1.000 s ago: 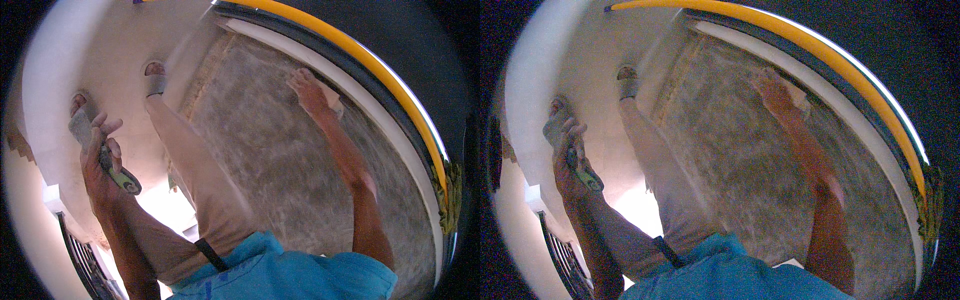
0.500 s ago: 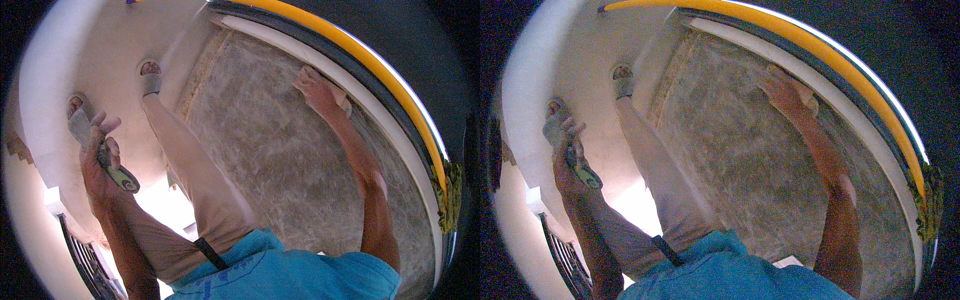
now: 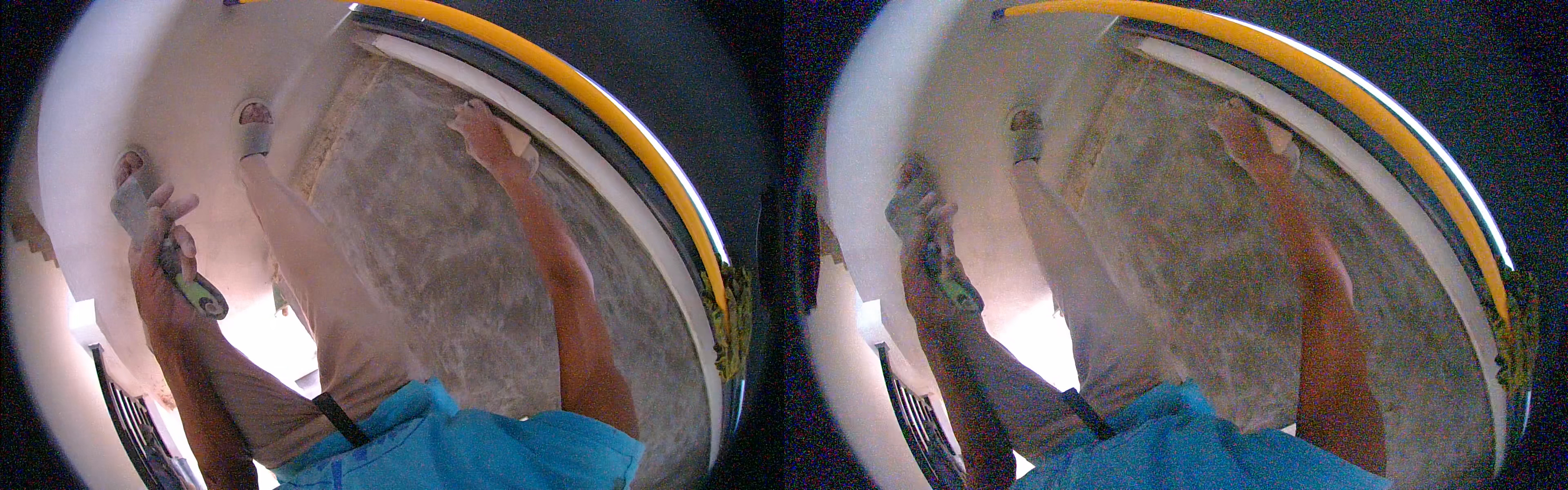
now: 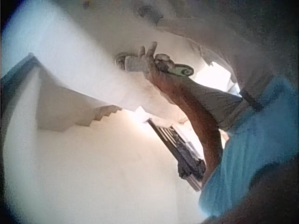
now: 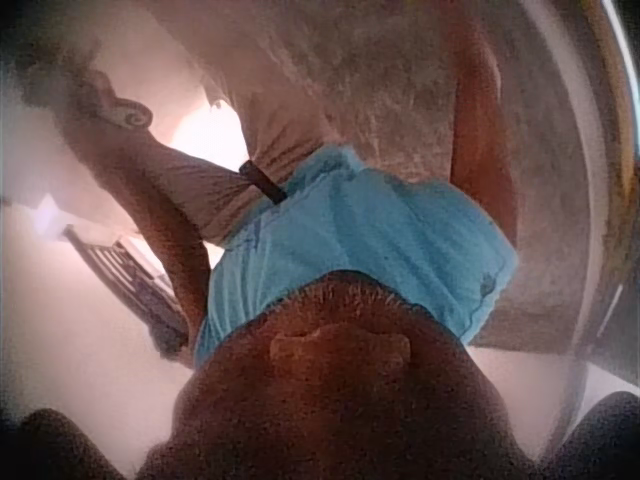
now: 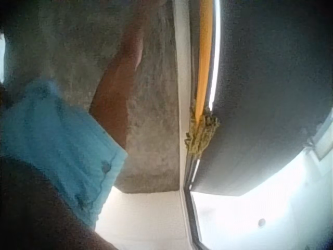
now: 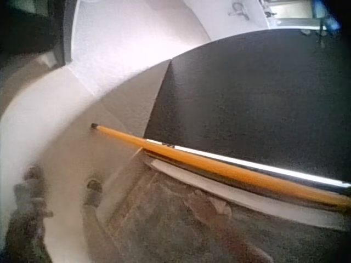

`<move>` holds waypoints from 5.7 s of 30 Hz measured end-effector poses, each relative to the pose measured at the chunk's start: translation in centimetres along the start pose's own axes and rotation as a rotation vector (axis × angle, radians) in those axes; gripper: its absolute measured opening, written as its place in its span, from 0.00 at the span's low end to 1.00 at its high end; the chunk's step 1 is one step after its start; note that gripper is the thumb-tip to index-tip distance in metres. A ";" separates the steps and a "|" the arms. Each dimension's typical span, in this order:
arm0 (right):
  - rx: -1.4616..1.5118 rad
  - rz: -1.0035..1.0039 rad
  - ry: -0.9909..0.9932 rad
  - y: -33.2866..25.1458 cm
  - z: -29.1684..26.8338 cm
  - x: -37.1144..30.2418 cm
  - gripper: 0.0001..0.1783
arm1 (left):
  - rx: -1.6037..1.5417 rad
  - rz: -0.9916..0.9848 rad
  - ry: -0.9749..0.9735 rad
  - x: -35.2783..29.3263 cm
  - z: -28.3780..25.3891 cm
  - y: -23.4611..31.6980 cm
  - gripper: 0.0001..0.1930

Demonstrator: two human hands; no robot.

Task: The person smooths a freshly plastered wall using a sanding block in their right hand and a trowel in their left hand. They work on the upper section of the wall near the ceiling and then move to the lower section near the floor, repeatedly rubbing the surface to even it out.

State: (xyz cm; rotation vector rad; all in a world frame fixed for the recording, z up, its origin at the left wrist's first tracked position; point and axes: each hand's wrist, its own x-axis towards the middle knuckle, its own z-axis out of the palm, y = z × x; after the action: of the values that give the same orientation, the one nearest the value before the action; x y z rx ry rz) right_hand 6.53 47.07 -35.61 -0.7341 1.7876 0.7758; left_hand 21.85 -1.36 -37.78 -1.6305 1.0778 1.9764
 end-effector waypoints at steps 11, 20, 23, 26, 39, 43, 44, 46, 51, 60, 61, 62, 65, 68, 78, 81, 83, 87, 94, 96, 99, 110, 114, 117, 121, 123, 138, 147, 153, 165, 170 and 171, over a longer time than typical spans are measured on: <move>0.139 -0.310 0.136 -6.2 8.9 -12.6 0.27 | -0.040 -0.013 -0.036 0.1 0.6 0.2 0.27; 0.093 0.060 0.147 -0.8 4.9 -10.5 0.29 | -0.057 -0.013 -0.059 0.4 1.0 0.0 0.27; 0.352 -0.019 0.177 -5.3 10.8 -14.1 0.28 | -0.047 -0.018 -0.048 0.3 1.0 -0.1 0.27; 0.229 -0.305 0.134 -2.9 6.1 -13.2 0.26 | -0.057 -0.009 -0.047 0.3 0.9 -0.1 0.27; 0.206 -0.212 0.141 -9.4 9.4 -10.4 0.23 | -0.112 -0.003 -0.054 -0.3 0.4 0.0 0.27; 0.148 -0.063 0.191 -3.3 9.1 -2.0 0.22 | -0.117 0.000 -0.067 -0.1 0.8 0.1 0.27; 0.108 -0.005 0.207 -1.1 8.6 -0.7 0.22 | -0.126 -0.005 -0.083 -0.1 1.1 -0.1 0.26; 0.053 0.057 0.274 0.8 6.6 3.5 0.22 | -0.126 0.011 -0.081 -0.3 0.8 0.0 0.26; 0.071 -0.053 0.259 -5.0 9.1 -0.1 0.22 | -0.130 0.016 -0.055 -0.5 0.6 0.4 0.26; 0.044 0.002 0.245 0.4 7.1 4.9 0.22 | -0.138 0.017 -0.062 -0.5 0.6 0.3 0.26; 0.014 0.029 0.263 1.5 6.1 5.7 0.22 | -0.145 0.013 -0.068 -0.4 0.5 0.3 0.26; -0.016 0.037 0.266 1.9 5.4 5.7 0.22 | -0.145 0.012 -0.075 -0.4 0.5 0.3 0.26; -0.068 -0.022 0.273 -1.8 4.4 4.7 0.22 | -0.116 0.031 -0.028 -0.8 -0.1 1.0 0.26; -0.043 -0.012 0.250 -2.7 3.6 -0.7 0.22 | -0.151 0.021 -0.037 -0.3 0.4 0.6 0.26; 0.007 0.013 0.206 1.2 4.9 8.1 0.19 | -0.179 0.031 -0.089 -0.5 -0.5 -0.4 0.24; -0.107 -0.170 0.182 0.2 3.4 5.7 0.21 | -0.140 0.001 -0.083 0.1 -2.1 -0.6 0.22; -0.028 -0.206 0.192 -1.0 3.6 3.3 0.23 | -0.121 0.014 -0.054 -0.3 -2.5 -0.2 0.22; -0.022 -0.100 0.157 1.7 6.4 2.2 0.28 | -0.148 0.014 -0.079 -0.3 -1.1 -0.9 0.22; -0.027 -0.081 0.256 1.0 5.1 5.9 0.27 | -0.116 0.041 -0.075 0.2 -1.3 -0.8 0.21; -0.107 -0.123 0.239 1.9 5.1 3.6 0.26 | -0.117 0.050 -0.081 0.3 -1.0 -0.8 0.21; -0.052 -0.044 0.258 2.1 5.2 -1.4 0.26 | -0.126 0.080 -0.083 0.2 -0.6 -1.0 0.21; 0.003 0.189 0.216 2.2 0.4 -18.8 0.31 | 0.696 0.531 -0.328 1.7 -11.2 1.5 0.22; -0.085 0.041 0.232 0.6 7.1 -22.5 0.30 | 0.350 0.256 -0.125 -0.6 -13.0 5.7 0.24; 0.043 -0.140 0.143 -2.5 8.8 -21.0 0.28 | 0.171 0.213 -0.053 -0.7 -17.8 7.2 0.25; 0.298 -0.124 0.004 -3.8 7.7 -19.3 0.26 | 0.270 0.186 0.079 -1.4 -21.0 7.9 0.26; 0.457 0.227 0.026 1.4 5.7 -16.3 0.24 | 0.295 0.191 0.048 -1.5 -24.6 6.6 0.26; 0.045 0.110 0.297 5.4 8.7 -13.6 0.19 | 0.255 -0.030 0.206 -3.1 -29.3 4.4 0.23; 0.236 -0.091 0.154 -12.3 9.3 -16.0 0.19 | 0.333 -0.111 0.253 -4.5 -33.5 1.8 0.23; 0.257 0.101 0.301 -2.5 9.7 -8.9 0.18 | 0.469 -0.136 0.259 -4.2 -31.3 4.3 0.23; 0.396 -0.131 0.162 -18.6 10.2 -16.0 0.18 | 0.377 -0.068 0.136 -5.2 -34.9 3.7 0.21; 0.373 0.103 0.285 -5.8 11.0 -9.2 0.18 | 0.641 -0.198 0.321 -3.8 -32.5 4.7 0.23; 0.367 0.167 0.298 -3.2 11.0 -8.2 0.18 | 0.627 -0.165 0.303 -3.8 -32.2 5.0 0.24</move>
State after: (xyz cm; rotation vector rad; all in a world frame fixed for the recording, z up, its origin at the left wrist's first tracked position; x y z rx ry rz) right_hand 17.64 54.78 -31.51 -0.4762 2.2063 0.4376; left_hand 41.02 -27.75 -34.01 -1.6089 1.4329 1.1361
